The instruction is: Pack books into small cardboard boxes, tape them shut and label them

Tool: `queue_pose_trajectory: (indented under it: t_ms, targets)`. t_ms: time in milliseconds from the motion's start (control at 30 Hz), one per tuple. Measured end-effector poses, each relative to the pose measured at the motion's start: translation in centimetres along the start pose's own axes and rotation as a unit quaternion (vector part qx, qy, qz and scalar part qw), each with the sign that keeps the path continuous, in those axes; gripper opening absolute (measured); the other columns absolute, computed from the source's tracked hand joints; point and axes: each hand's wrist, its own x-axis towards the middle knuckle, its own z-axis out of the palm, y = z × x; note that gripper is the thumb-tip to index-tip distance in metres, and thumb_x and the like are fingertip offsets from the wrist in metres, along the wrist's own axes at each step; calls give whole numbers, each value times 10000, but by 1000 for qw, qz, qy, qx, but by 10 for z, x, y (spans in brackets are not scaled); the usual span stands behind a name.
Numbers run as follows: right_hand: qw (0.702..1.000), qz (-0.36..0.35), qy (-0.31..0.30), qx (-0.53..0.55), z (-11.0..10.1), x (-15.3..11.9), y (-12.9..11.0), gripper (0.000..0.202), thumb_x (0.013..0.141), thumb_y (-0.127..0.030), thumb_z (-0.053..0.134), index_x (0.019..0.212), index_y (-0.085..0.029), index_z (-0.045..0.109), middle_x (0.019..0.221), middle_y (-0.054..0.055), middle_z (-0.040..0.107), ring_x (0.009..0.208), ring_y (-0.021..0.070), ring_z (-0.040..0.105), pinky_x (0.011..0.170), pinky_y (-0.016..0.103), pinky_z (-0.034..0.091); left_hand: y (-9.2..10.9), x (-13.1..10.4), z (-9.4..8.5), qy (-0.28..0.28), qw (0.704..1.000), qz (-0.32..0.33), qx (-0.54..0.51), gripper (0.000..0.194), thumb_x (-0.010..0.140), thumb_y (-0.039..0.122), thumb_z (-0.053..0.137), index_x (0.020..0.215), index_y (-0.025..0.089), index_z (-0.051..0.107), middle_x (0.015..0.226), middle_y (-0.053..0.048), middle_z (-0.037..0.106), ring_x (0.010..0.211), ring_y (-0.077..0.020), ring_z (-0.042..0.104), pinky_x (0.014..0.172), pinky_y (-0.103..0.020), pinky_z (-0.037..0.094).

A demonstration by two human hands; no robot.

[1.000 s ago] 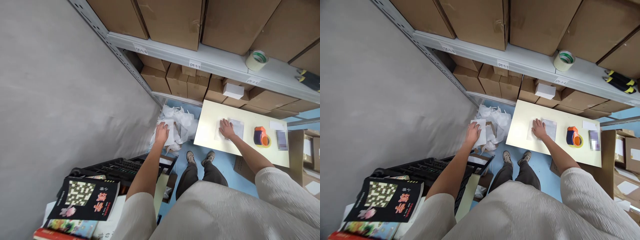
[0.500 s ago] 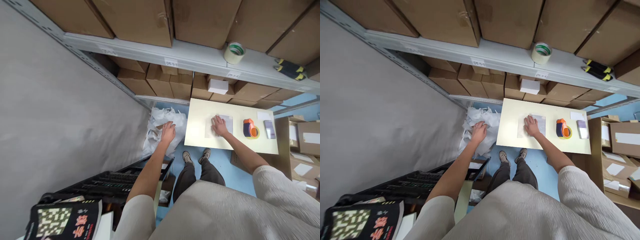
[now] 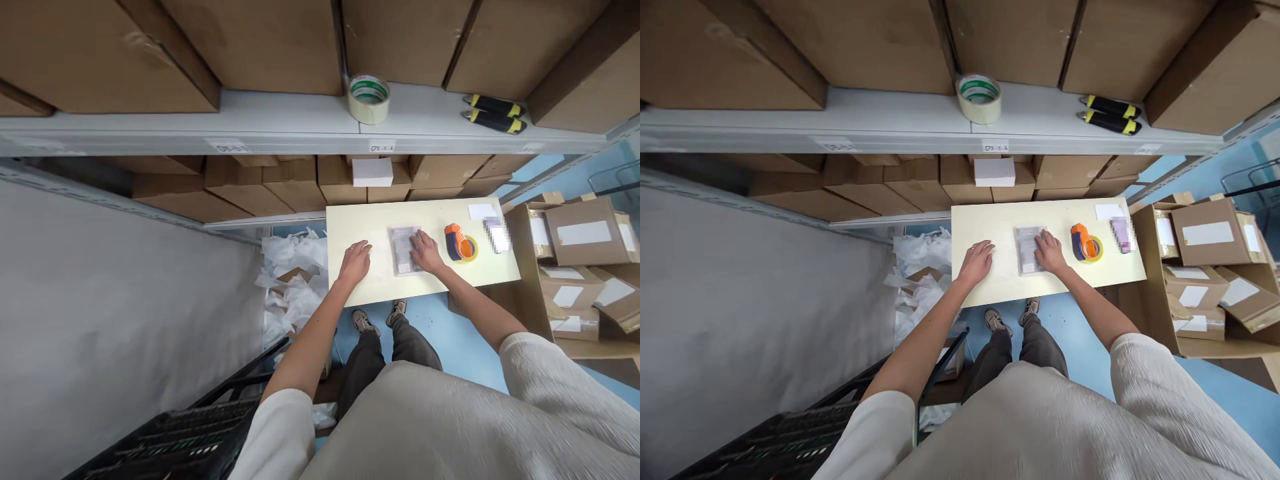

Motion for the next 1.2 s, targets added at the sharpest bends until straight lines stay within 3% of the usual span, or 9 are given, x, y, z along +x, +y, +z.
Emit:
queue_pose_trajectory:
  t_ms: [233,367,500,600,733,867,1000,1067,1200]
  targets:
    - [995,69,-3,69,0,-10,16,617,1017,-370,480,1596,-156,506,1666,221,445,1407,422,519,1140,609,468,52,35,51,-43,997,35,-58,438,1009,160,477,1401,210,667,1412,-137,678,1317,-299,633,1190,-483,487]
    - [984,105,3,142,5,-8,12,686,995,-373,506,1643,-164,420,1579,220,510,1290,380,615,1093,540,541,63,37,71,-69,996,11,-51,435,995,166,501,1399,189,663,1409,-159,672,1314,-316,635,1183,-498,496]
    - [950,206,35,230,5,-3,7,758,933,-471,599,1613,-180,433,1532,217,546,1148,342,689,1069,527,559,64,33,78,-74,996,4,-52,444,977,184,547,1407,198,656,1444,-156,653,1362,-326,607,1222,-515,467]
    - [919,250,53,301,-4,-2,3,728,920,-572,613,1539,-211,488,1383,173,661,1008,298,718,1015,502,569,64,31,76,-73,994,-14,-74,441,974,211,572,1406,203,663,1469,-149,640,1386,-322,596,1226,-502,478]
    - [899,221,79,369,-24,-3,-13,649,960,-636,545,1469,-235,509,991,55,747,932,279,710,918,438,559,64,30,66,-58,991,-45,-116,382,958,221,599,1321,207,718,1440,-141,639,1354,-309,629,1191,-474,521]
    - [875,161,86,449,-33,0,-33,553,1020,-651,428,1400,-264,534,936,23,741,841,232,694,849,386,549,63,26,47,27,979,-94,-177,266,959,226,602,1185,225,742,1320,-118,676,1210,-270,703,1127,-443,554]
    - [855,122,22,504,-17,3,-42,437,1024,-592,423,1238,-255,602,1088,62,775,852,194,703,858,361,558,61,14,24,84,929,-192,-304,238,1065,364,503,1204,252,660,1067,-51,740,942,-197,743,919,-359,607]
    - [865,148,-4,480,-3,4,-44,348,994,-507,497,1170,-240,632,1121,67,775,866,186,713,901,365,564,58,7,15,88,913,-231,-326,250,1086,426,473,1181,258,632,991,-29,745,912,-190,738,859,-326,596]
    - [886,189,-54,420,21,3,-50,284,948,-349,561,1172,-217,674,1113,63,780,975,195,741,993,371,563,42,-7,8,104,906,-289,-290,233,1069,458,510,1096,258,627,967,-23,749,966,-202,730,879,-312,572]
